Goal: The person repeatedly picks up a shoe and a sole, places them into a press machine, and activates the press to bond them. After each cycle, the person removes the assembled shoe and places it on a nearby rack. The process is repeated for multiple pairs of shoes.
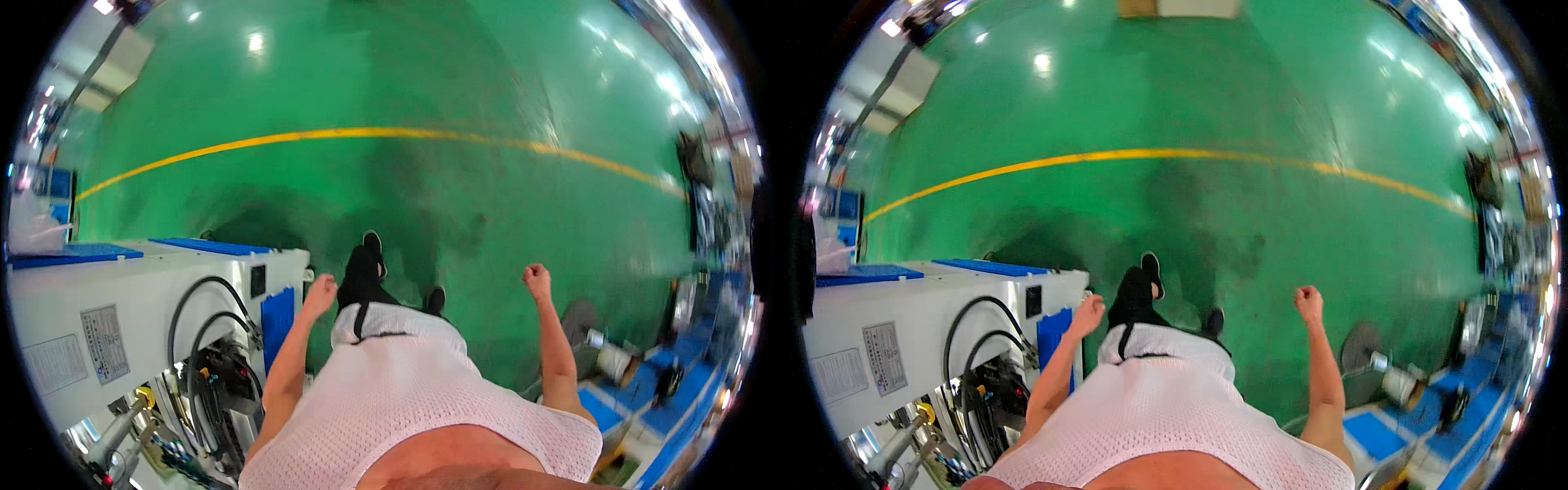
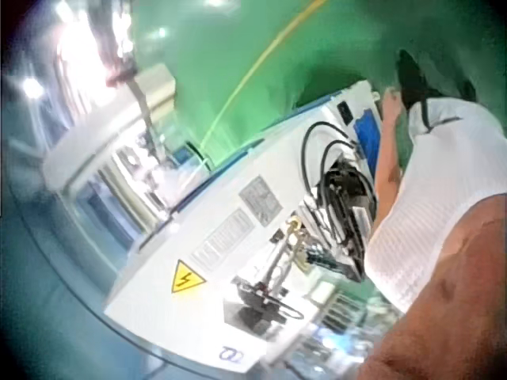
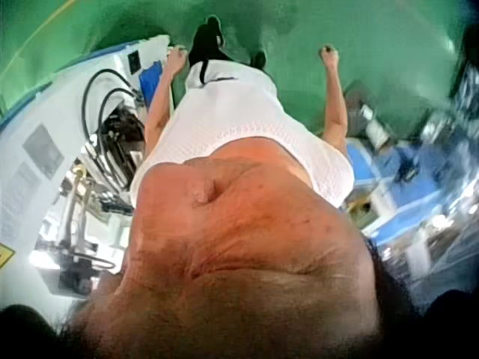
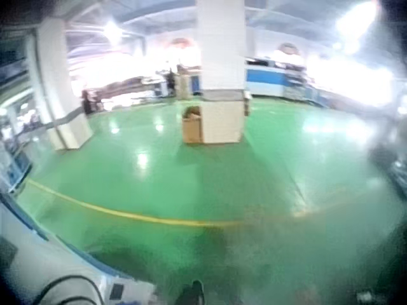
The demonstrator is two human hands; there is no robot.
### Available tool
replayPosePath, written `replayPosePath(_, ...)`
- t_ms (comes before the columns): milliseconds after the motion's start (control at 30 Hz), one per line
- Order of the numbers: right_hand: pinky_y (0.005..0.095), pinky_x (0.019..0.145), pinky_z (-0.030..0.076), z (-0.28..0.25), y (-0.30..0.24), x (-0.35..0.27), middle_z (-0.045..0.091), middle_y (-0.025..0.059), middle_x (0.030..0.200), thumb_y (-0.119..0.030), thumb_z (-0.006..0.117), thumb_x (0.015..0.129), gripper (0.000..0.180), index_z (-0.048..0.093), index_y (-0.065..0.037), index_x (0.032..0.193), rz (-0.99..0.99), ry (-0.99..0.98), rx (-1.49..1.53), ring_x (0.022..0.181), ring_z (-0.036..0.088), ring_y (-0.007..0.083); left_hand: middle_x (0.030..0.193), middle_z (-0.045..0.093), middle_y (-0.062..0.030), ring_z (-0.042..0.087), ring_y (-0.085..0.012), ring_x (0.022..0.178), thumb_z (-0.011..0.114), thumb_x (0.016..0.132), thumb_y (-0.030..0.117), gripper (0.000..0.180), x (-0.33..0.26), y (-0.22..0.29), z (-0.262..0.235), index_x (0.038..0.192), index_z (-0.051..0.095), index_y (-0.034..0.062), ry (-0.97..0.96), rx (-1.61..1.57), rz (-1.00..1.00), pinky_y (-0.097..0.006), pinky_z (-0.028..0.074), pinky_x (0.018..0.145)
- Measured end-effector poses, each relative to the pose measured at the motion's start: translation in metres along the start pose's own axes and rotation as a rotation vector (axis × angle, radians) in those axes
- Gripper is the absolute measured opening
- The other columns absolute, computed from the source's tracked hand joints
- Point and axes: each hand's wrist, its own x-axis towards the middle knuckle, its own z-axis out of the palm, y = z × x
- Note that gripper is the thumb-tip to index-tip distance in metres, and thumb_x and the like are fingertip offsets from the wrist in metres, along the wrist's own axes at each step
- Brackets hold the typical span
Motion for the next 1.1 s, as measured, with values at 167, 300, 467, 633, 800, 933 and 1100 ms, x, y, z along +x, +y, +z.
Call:
replayPosePath(167, 0.0309, 0.051, 0.048, 0.092, -0.207, 0.157, 0.064, 0.0074, 0.065, -0.014, 0.059, 0.09, 0.017, 0.062, 0.003, 0.084, -0.233, -0.195, -0.222, 0.056, 0.06, 0.016, 0.098, 0.066, -0.0229, 0.065, -0.0351, 0.095, 0.056, 0.091, 0.023, 0.032, 0.071, -0.035, -0.037, 0.113, 0.057, -0.0008, 0.13, -0.116, -0.147, -0.042, 0.051, 0.083)
replayPosePath(300, 0.0344, 0.05, 0.05, 0.236, -0.292, 0.217, 0.063, 0.0093, 0.068, -0.011, 0.058, 0.09, 0.014, 0.059, 0.0, 0.08, -0.012, -0.532, 0.048, 0.057, 0.061, 0.0185, 0.102, 0.066, -0.022, 0.064, -0.0384, 0.095, 0.06, 0.09, 0.021, 0.033, 0.188, -0.009, -0.121, 0.115, 0.055, -0.0004, 0.11, -0.156, -0.082, -0.043, 0.051, 0.084)
replayPosePath(467, 0.0316, 0.051, 0.052, 0.394, -0.37, 0.301, 0.063, 0.0107, 0.072, -0.012, 0.057, 0.091, 0.017, 0.06, 0.001, 0.081, 0.406, -1.178, 0.283, 0.059, 0.063, 0.0182, 0.104, 0.067, -0.0191, 0.068, -0.0318, 0.094, 0.058, 0.094, 0.02, 0.034, 0.27, 0.031, -0.277, 0.121, 0.052, 0.0, 0.312, -0.36, -0.027, -0.039, 0.053, 0.083)
replayPosePath(633, 0.0328, 0.051, 0.051, 0.483, -0.639, 0.29, 0.065, 0.0097, 0.07, -0.017, 0.059, 0.088, 0.021, 0.064, 0.002, 0.083, -0.188, -1.032, -0.365, 0.06, 0.065, 0.0193, 0.103, 0.068, -0.0195, 0.068, -0.03, 0.093, 0.058, 0.094, 0.019, 0.033, 0.296, -0.03, -0.373, 0.121, 0.054, 0.0004, 0.501, -0.492, -0.275, -0.038, 0.053, 0.083)
replayPosePath(800, 0.0399, 0.058, 0.052, 0.664, -0.818, 0.345, 0.067, 0.0136, 0.072, -0.023, 0.058, 0.086, 0.026, 0.065, 0.002, 0.08, -0.916, -0.927, -0.618, 0.062, 0.065, 0.0259, 0.099, 0.068, -0.0204, 0.067, -0.0324, 0.093, 0.059, 0.093, 0.018, 0.03, 0.294, -0.138, -0.392, 0.117, 0.056, -0.0004, 0.877, -0.506, -0.591, -0.039, 0.053, 0.081)
replayPosePath(933, 0.0454, 0.064, 0.048, 0.857, -1.019, 0.26, 0.063, 0.0218, 0.072, -0.031, 0.058, 0.087, 0.035, 0.061, 0.002, 0.074, -1.315, -1.103, -0.569, 0.07, 0.062, 0.0364, 0.099, 0.068, -0.0217, 0.066, -0.0376, 0.094, 0.06, 0.091, 0.017, 0.026, 0.252, -0.141, -0.388, 0.11, 0.06, 0.0001, 0.96, -0.593, -0.967, -0.043, 0.052, 0.081)
replayPosePath(1100, 0.0455, 0.063, 0.047, 1.036, -1.244, -0.01, 0.06, 0.0204, 0.072, -0.028, 0.054, 0.092, 0.031, 0.057, 0.001, 0.08, -1.677, -1.438, -0.278, 0.07, 0.06, 0.0374, 0.091, 0.066, -0.0224, 0.065, -0.0381, 0.087, 0.059, 0.087, 0.021, 0.024, 0.236, -0.144, -0.316, 0.103, 0.062, 0.004, 1.011, -0.541, -1.162, -0.045, 0.051, 0.073)
